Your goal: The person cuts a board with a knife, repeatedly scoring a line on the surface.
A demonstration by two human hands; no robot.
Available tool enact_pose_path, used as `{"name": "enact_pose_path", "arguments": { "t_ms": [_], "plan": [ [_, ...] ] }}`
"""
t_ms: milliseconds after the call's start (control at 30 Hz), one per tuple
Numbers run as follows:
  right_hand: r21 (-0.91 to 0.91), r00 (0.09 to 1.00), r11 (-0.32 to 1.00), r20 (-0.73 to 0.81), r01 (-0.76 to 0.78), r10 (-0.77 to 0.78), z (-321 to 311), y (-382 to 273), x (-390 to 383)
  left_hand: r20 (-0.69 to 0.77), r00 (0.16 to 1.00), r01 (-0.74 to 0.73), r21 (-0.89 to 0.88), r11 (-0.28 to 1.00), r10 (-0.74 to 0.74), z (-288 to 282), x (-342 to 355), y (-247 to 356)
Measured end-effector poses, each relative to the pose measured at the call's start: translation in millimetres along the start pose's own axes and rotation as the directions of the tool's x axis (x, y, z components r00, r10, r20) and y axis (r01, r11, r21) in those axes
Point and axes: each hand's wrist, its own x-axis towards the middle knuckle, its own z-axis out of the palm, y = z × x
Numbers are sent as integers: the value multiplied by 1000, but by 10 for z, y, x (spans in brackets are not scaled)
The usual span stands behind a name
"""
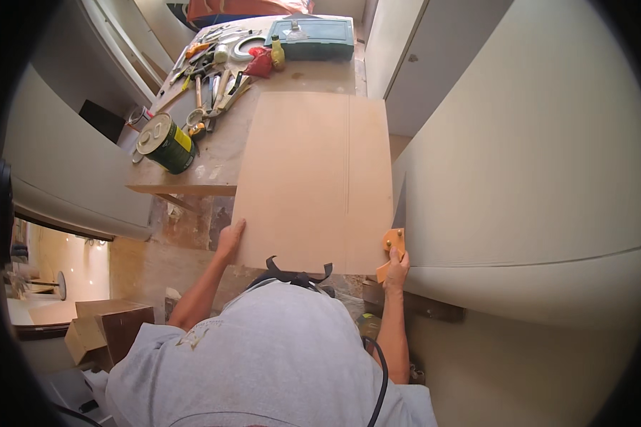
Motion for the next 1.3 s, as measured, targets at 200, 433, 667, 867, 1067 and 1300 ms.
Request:
{"name": "enact_pose_path", "arguments": {
  "t_ms": [200, 433, 667, 867, 1067, 1300],
  "plan": [
    [-3, 1000, 1000, -15, -16, 16, 56, -155, 662, -215, 976, 19, 228, 973, 31, 504, 260, 503],
    [-115, 998, 991, 23, 68, -66, 312, -315, 1268, -357, 930, 26, 291, 956, 83, 786, 692, 813],
    [-179, 996, 981, 71, 73, -61, 272, -362, 1583, -346, 930, -27, 273, 962, 125, 872, 759, 877],
    [-170, 991, 984, 118, -46, 66, 180, -524, 1197, -264, 937, -64, 512, 857, 227, 893, 528, 725],
    [-656, 979, 731, 77, 191, -187, -194, -166, 1028, -227, 930, -176, 417, 892, 289, 969, 447, 642],
    [-407, 996, 910, -1, -82, 89, 205, -1009, 85, -103, 890, -218, 760, 612, 444, 1091, 386, 994]
  ]
}}
